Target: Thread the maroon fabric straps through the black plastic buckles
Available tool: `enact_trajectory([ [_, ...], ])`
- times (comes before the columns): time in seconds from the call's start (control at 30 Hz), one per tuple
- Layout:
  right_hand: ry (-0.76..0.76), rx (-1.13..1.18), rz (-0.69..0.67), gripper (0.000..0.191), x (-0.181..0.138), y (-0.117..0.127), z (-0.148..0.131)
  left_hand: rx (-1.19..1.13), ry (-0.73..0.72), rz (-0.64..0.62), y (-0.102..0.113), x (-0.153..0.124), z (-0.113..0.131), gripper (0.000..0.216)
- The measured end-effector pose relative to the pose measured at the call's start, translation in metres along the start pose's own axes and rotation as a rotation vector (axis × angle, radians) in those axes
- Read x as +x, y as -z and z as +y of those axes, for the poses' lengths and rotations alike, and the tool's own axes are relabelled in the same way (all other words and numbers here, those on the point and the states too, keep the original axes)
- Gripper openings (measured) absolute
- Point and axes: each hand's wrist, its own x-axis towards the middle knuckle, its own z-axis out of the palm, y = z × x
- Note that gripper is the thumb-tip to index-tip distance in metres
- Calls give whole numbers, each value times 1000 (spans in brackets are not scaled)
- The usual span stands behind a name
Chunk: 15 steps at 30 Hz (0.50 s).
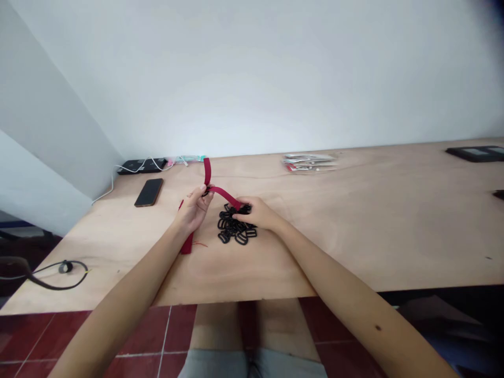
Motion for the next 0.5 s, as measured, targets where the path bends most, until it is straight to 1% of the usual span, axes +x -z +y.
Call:
enact_trajectory([
  [0.07, -2, -5, -23, 31, 0, 1, -2, -3, 30, -46, -1, -4, -2, 21],
  [0.13, 9, 27, -10, 31, 2, 1, -2, 25, 46, -96, -2, -8, -3, 22],
  [0.23, 2, 121, 88, 23, 5, 1, -5, 102, 84, -174, -4, -14, -4, 27],
  [0.27, -13, 155, 124, 24, 5, 0, -7, 122, 102, -198, -5, -16, -5, 30],
  [0.33, -54, 225, 154, 34, 5, -1, -12, 148, 143, -244, -7, -19, -6, 35],
  [0.4, -97, 292, 109, 41, 3, -2, -17, 172, 176, -288, -10, -22, -9, 37],
  [0.5, -150, 382, 35, 39, 0, -3, -22, 212, 209, -324, -12, -24, -11, 38],
])
